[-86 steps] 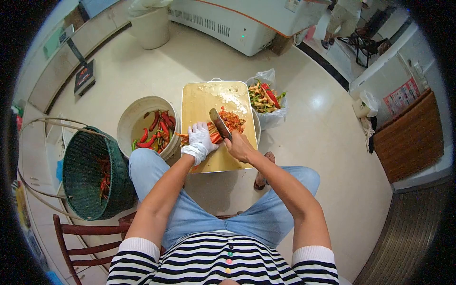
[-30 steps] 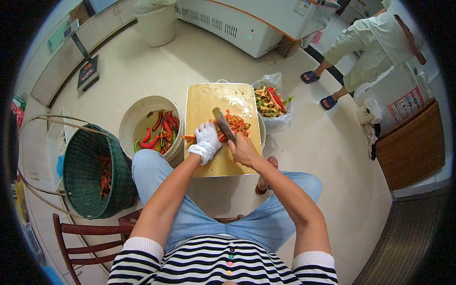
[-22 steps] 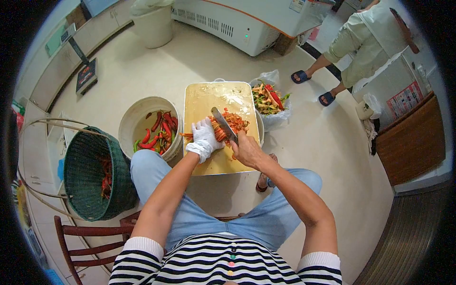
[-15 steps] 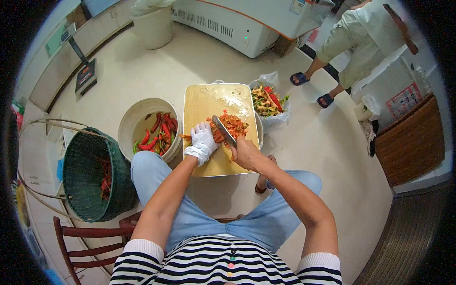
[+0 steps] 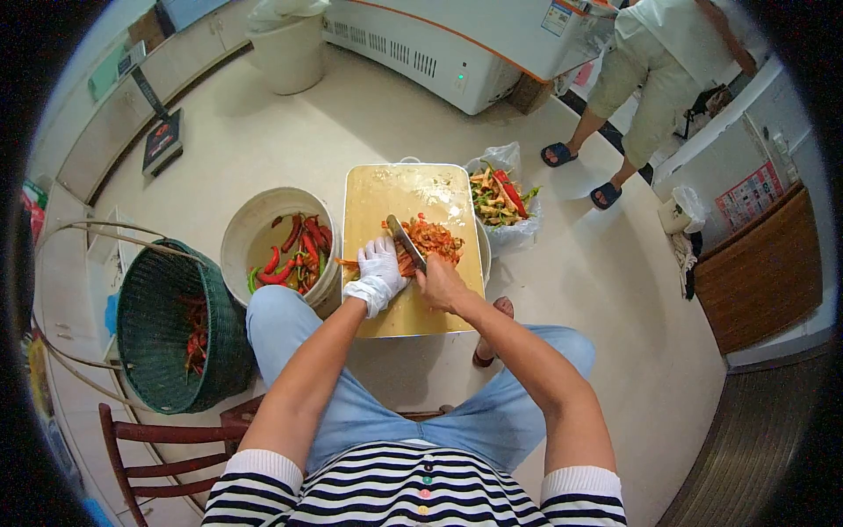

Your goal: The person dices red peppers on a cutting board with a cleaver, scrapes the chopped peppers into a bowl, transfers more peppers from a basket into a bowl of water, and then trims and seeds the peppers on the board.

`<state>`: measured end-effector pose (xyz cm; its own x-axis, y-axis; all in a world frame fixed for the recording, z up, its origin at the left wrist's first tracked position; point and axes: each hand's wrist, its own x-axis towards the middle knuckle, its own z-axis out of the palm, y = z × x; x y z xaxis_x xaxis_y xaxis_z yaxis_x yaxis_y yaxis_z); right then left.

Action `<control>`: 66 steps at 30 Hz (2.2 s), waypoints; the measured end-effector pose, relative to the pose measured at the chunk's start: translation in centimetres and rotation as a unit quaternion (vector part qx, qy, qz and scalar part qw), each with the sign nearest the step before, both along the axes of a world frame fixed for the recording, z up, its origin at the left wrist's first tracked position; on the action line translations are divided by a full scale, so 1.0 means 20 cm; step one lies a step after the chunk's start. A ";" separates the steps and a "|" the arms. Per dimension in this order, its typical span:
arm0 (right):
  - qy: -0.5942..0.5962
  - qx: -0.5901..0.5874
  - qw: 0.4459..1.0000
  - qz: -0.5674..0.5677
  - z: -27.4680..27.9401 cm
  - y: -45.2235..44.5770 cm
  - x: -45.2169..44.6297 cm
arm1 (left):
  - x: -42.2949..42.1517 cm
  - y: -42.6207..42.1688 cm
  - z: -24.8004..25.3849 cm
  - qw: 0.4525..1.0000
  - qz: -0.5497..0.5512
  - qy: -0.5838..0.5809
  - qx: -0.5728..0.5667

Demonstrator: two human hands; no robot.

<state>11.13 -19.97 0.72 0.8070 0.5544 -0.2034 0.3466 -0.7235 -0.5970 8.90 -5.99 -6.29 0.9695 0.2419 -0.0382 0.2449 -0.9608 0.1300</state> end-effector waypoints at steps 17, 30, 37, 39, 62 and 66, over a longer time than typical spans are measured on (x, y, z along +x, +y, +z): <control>-0.008 -0.015 0.998 0.062 0.12 -0.18 -0.03 | -0.01 0.01 0.02 0.997 0.035 0.032 -0.063; 0.053 -0.092 0.993 0.045 0.27 -0.08 -0.03 | 0.00 0.00 -0.02 0.998 0.034 -0.030 -0.043; -0.013 -0.051 0.998 0.026 -0.05 0.02 0.02 | -0.01 0.00 0.05 0.996 0.029 0.053 -0.058; -0.017 -0.039 0.999 0.018 -0.04 0.00 0.00 | -0.03 0.00 0.06 0.996 0.022 0.050 -0.063; 0.014 -0.060 0.998 0.027 0.01 0.05 -0.01 | -0.04 0.03 -0.03 0.999 0.023 -0.001 -0.049; -0.048 -0.022 0.998 0.028 -0.07 0.01 -0.03 | -0.02 0.04 -0.02 0.996 0.036 0.031 -0.081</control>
<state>10.50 -19.78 -0.68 0.7917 0.5914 -0.1529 0.4408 -0.7265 -0.5272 8.57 -5.27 -6.64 0.9447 0.2959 -0.1414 0.3241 -0.9085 0.2639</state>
